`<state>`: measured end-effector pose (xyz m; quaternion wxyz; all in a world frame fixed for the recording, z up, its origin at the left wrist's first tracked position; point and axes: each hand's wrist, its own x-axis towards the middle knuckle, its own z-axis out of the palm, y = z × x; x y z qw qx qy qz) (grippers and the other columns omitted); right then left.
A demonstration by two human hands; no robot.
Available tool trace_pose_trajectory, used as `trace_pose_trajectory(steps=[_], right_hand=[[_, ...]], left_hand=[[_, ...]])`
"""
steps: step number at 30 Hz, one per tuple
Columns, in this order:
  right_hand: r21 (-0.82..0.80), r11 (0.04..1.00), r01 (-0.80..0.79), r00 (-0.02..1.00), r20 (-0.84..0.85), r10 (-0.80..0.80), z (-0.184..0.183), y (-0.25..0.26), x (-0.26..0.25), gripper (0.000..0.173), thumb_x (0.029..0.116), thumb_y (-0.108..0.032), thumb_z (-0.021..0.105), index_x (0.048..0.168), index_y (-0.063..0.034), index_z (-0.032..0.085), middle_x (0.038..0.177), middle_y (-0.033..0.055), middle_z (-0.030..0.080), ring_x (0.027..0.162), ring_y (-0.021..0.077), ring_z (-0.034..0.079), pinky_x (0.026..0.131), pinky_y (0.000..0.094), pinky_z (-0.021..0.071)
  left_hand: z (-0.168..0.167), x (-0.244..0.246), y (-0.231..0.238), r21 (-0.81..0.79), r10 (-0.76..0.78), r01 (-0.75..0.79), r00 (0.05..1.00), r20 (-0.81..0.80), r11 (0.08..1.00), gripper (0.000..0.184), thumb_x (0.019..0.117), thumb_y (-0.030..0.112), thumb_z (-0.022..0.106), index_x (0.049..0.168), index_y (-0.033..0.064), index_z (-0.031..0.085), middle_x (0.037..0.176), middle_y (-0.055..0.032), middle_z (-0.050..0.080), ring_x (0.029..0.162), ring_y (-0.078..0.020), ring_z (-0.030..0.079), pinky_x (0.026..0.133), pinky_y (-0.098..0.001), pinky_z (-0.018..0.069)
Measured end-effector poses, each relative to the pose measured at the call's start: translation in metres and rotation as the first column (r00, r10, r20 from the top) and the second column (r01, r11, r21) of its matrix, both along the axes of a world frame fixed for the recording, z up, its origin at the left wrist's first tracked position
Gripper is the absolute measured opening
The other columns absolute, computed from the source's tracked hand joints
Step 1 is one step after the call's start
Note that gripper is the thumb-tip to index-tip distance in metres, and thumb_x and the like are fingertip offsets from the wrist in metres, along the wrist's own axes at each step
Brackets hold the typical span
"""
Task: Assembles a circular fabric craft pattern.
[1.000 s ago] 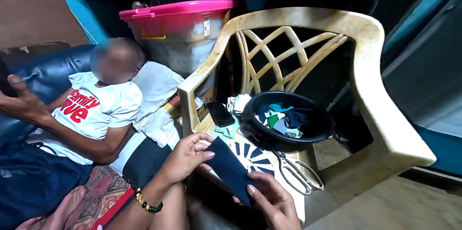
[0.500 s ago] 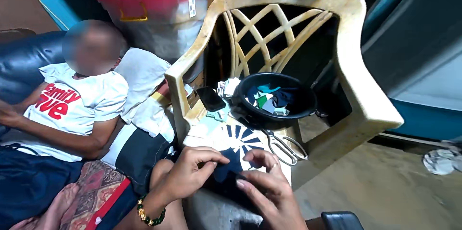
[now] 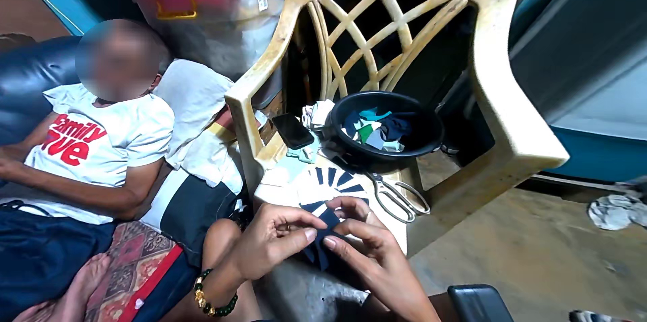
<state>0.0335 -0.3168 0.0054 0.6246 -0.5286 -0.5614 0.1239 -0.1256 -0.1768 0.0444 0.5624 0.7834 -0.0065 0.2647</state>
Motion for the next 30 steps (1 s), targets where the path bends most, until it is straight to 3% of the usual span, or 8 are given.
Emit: trace_pose_trajectory(steps=[3, 9, 14, 16, 20, 24, 27, 30], right_hand=[[-0.008, 1.0, 0.013, 1.0, -0.01, -0.013, 0.0, 0.0, 0.001, 0.025, 0.0907, -0.029, 0.073, 0.076, -0.0086, 0.072, 0.12, 0.0047, 0.065, 0.104, -0.0034, 0.058, 0.085, 0.0112, 0.0485], [-0.009, 1.0, -0.012, 1.0, 0.013, 0.012, 0.0, -0.001, 0.002, 0.025, 0.0915, -0.029, 0.073, 0.078, -0.0082, 0.072, 0.114, 0.0047, 0.065, 0.103, -0.0031, 0.059, 0.085, 0.0108, 0.0492], [-0.015, 1.0, 0.027, 0.997, 0.072, -0.026, 0.003, -0.002, 0.0, 0.026, 0.0921, -0.028, 0.073, 0.077, -0.0073, 0.07, 0.11, 0.0053, 0.064, 0.097, -0.0041, 0.058, 0.081, 0.0093, 0.0481], [-0.028, 0.999, 0.03, 0.996, 0.088, -0.027, 0.002, -0.002, 0.001, 0.026, 0.0912, -0.029, 0.073, 0.079, -0.0065, 0.071, 0.11, 0.0066, 0.064, 0.097, -0.0034, 0.058, 0.081, 0.0096, 0.0474], [-0.08, 0.992, -0.095, 0.991, -0.103, 0.086, -0.007, -0.005, 0.012, 0.019, 0.0825, -0.026, 0.081, 0.085, -0.0084, 0.075, 0.112, 0.0014, 0.066, 0.097, -0.0021, 0.064, 0.079, 0.0124, 0.0564], [-0.065, 0.984, -0.164, 0.951, -0.275, 0.141, -0.016, -0.005, 0.021, 0.007, 0.0828, -0.016, 0.079, 0.083, -0.0095, 0.076, 0.102, -0.0034, 0.074, 0.09, -0.0003, 0.069, 0.076, 0.0164, 0.0583], [-0.063, 0.989, -0.131, 0.93, -0.353, 0.101, -0.014, -0.005, 0.019, 0.007, 0.0785, -0.009, 0.08, 0.083, -0.0115, 0.076, 0.089, -0.0064, 0.076, 0.075, -0.0019, 0.068, 0.068, 0.0161, 0.0578], [-0.058, 0.998, -0.04, 0.923, -0.384, 0.015, -0.013, -0.002, 0.015, 0.018, 0.0727, -0.002, 0.081, 0.084, -0.0131, 0.072, 0.074, -0.011, 0.069, 0.06, -0.0043, 0.06, 0.057, 0.0136, 0.0521]], left_hand=[[0.001, 0.001, -0.004, 0.017, 0.012, -0.011, 1.0, -0.007, 1.0, 0.025, 0.0944, 0.007, 0.054, 0.107, -0.0069, 0.07, 0.091, 0.0039, 0.071, 0.079, 0.0089, 0.06, 0.071, -0.0099, 0.0501], [0.005, 0.002, -0.006, 0.073, 0.039, -0.037, 0.999, -0.028, 0.997, 0.029, 0.0975, 0.007, 0.047, 0.113, -0.0077, 0.067, 0.093, 0.002, 0.071, 0.08, 0.0077, 0.061, 0.073, -0.0115, 0.0506], [0.008, 0.004, -0.016, 0.025, 0.085, -0.083, 0.994, -0.066, 0.996, 0.026, 0.0915, 0.005, 0.07, 0.115, -0.0055, 0.065, 0.09, 0.0008, 0.074, 0.079, 0.0021, 0.068, 0.073, -0.0147, 0.0573], [0.006, 0.006, -0.016, 0.049, 0.125, -0.123, 0.991, -0.054, 0.991, 0.022, 0.0924, 0.001, 0.068, 0.113, -0.0053, 0.066, 0.088, 0.0003, 0.073, 0.076, 0.0027, 0.067, 0.07, -0.0137, 0.056], [-0.001, 0.008, -0.011, -0.006, 0.209, -0.209, 0.978, 0.01, 0.978, 0.012, 0.0913, -0.002, 0.067, 0.103, -0.0024, 0.068, 0.091, 0.0028, 0.072, 0.079, 0.0031, 0.066, 0.073, -0.0141, 0.0561], [-0.013, 0.009, -0.002, -0.025, 0.212, -0.211, 0.977, 0.04, 0.977, 0.011, 0.0906, -0.005, 0.064, 0.095, -0.0022, 0.074, 0.097, 0.001, 0.073, 0.091, 0.0015, 0.067, 0.083, -0.0163, 0.0567], [-0.019, 0.009, 0.0, 0.02, 0.176, -0.176, 0.984, 0.008, 0.984, 0.017, 0.093, -0.005, 0.06, 0.094, -0.0015, 0.077, 0.1, -0.0028, 0.07, 0.097, -0.0003, 0.065, 0.086, -0.0156, 0.0554], [-0.021, 0.01, -0.005, -0.009, 0.205, -0.205, 0.978, -0.038, 0.979, 0.018, 0.0897, -0.005, 0.06, 0.095, -0.0007, 0.077, 0.099, -0.0024, 0.068, 0.093, 0.0002, 0.065, 0.079, -0.0134, 0.0555]])
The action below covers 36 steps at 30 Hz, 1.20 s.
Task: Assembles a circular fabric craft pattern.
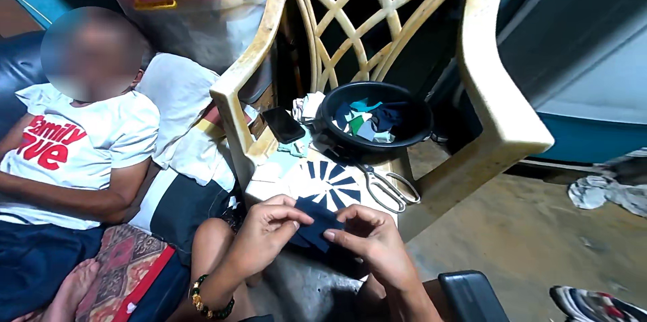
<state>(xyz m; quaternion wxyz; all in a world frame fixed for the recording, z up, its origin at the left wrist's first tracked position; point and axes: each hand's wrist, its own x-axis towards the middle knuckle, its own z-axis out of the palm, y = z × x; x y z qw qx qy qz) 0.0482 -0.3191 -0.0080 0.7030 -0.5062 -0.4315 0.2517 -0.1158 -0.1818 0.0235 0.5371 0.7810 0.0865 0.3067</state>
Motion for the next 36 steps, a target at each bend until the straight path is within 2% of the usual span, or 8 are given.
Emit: trace_pose_trajectory(steps=[6, 10, 13, 17, 21, 25, 31, 36], right_hand=[[0.053, 0.997, 0.057, 0.998, -0.004, -0.057, 0.001, 0.005, -0.002, 0.041, 0.0681, 0.008, 0.079, 0.101, -0.0091, 0.062, 0.082, -0.0097, 0.071, 0.068, -0.0017, 0.066, 0.064, 0.0153, 0.0565], [0.063, 0.997, 0.038, 0.999, 0.02, -0.039, -0.001, 0.008, -0.001, 0.046, 0.0662, 0.01, 0.079, 0.103, -0.0084, 0.058, 0.084, -0.0084, 0.072, 0.072, 0.0008, 0.069, 0.068, 0.0178, 0.059], [-0.049, 0.975, 0.218, 0.942, 0.271, -0.197, -0.004, 0.011, 0.015, 0.028, 0.078, 0.001, 0.074, 0.103, 0.0, 0.063, 0.083, -0.0023, 0.071, 0.071, 0.0045, 0.069, 0.067, 0.0214, 0.0586], [-0.429, 0.609, 0.667, 0.652, 0.732, -0.198, 0.002, 0.013, 0.065, 0.031, 0.095, -0.001, 0.063, 0.121, 0.0146, 0.064, 0.118, 0.0375, 0.063, 0.116, 0.0541, 0.059, 0.098, 0.0648, 0.0469], [-0.715, 0.222, 0.663, 0.714, 0.693, 0.099, 0.012, 0.031, 0.088, 0.039, 0.1004, -0.008, 0.059, 0.133, 0.0134, 0.055, 0.139, 0.0357, 0.052, 0.136, 0.051, 0.045, 0.105, 0.0611, 0.0412], [-0.719, 0.192, 0.668, 0.705, 0.694, 0.146, 0.005, 0.039, 0.094, 0.041, 0.096, -0.01, 0.065, 0.128, 0.0137, 0.058, 0.138, 0.0355, 0.052, 0.134, 0.0512, 0.046, 0.102, 0.061, 0.0429], [-0.761, 0.098, 0.642, 0.735, 0.647, 0.202, 0.022, 0.048, 0.094, 0.037, 0.0948, -0.022, 0.066, 0.111, 0.0106, 0.067, 0.127, 0.0313, 0.062, 0.123, 0.0448, 0.059, 0.096, 0.0595, 0.0472], [-0.732, 0.108, 0.673, 0.716, 0.681, 0.155, 0.021, 0.045, 0.092, 0.048, 0.0999, -0.024, 0.062, 0.13, 0.0132, 0.055, 0.131, 0.033, 0.06, 0.125, 0.0458, 0.059, 0.1, 0.0606, 0.0454]], left_hand=[[-0.013, 0.006, -0.003, -0.221, 0.026, -0.015, 0.999, 0.047, 0.975, 0.014, 0.0751, -0.007, 0.075, 0.077, 0.0063, 0.074, 0.084, 0.0064, 0.064, 0.082, 0.0025, 0.06, 0.071, -0.0116, 0.0513], [-0.016, 0.006, -0.002, -0.418, -0.104, 0.086, 0.994, -0.02, 0.904, 0.022, 0.0845, -0.012, 0.065, 0.09, 0.0055, 0.078, 0.093, 0.0048, 0.074, 0.09, -0.0002, 0.068, 0.082, -0.0188, 0.0571], [-0.02, 0.006, -0.003, -0.416, -0.05, 0.023, 0.997, -0.053, 0.909, 0.024, 0.0877, -0.012, 0.061, 0.101, 0.0006, 0.076, 0.102, 0.001, 0.076, 0.095, -0.0029, 0.07, 0.086, -0.0219, 0.0578], [-0.028, 0.006, -0.004, -0.292, 0.081, -0.093, 0.995, -0.051, 0.952, 0.021, 0.0861, -0.01, 0.064, 0.1, -0.0007, 0.076, 0.101, 0.0001, 0.076, 0.096, -0.002, 0.07, 0.087, -0.0203, 0.0568], [-0.032, 0.007, -0.005, -0.265, 0.162, -0.158, 0.987, -0.005, 0.951, 0.017, 0.0818, -0.009, 0.071, 0.094, 0.0014, 0.078, 0.093, 0.0018, 0.076, 0.09, -0.0004, 0.07, 0.083, -0.0185, 0.057], [-0.038, 0.008, -0.005, -0.345, 0.197, -0.162, 0.978, 0.069, 0.925, 0.018, 0.0809, -0.011, 0.071, 0.091, 0.0023, 0.077, 0.092, 0.0014, 0.076, 0.09, -0.0023, 0.07, 0.084, -0.021, 0.058], [-0.027, 0.004, -0.01, -0.771, 0.224, -0.181, 0.973, -0.051, 0.611, 0.024, 0.092, -0.016, 0.055, 0.101, -0.002, 0.073, 0.101, -0.0045, 0.075, 0.092, -0.0103, 0.07, 0.086, -0.0284, 0.0582], [-0.021, 0.005, -0.008, -0.913, 0.268, -0.204, 0.957, -0.11, 0.354, 0.02, 0.1008, -0.007, 0.049, 0.108, -0.0002, 0.066, 0.096, -0.0059, 0.073, 0.088, -0.0146, 0.071, 0.083, -0.032, 0.0588]])
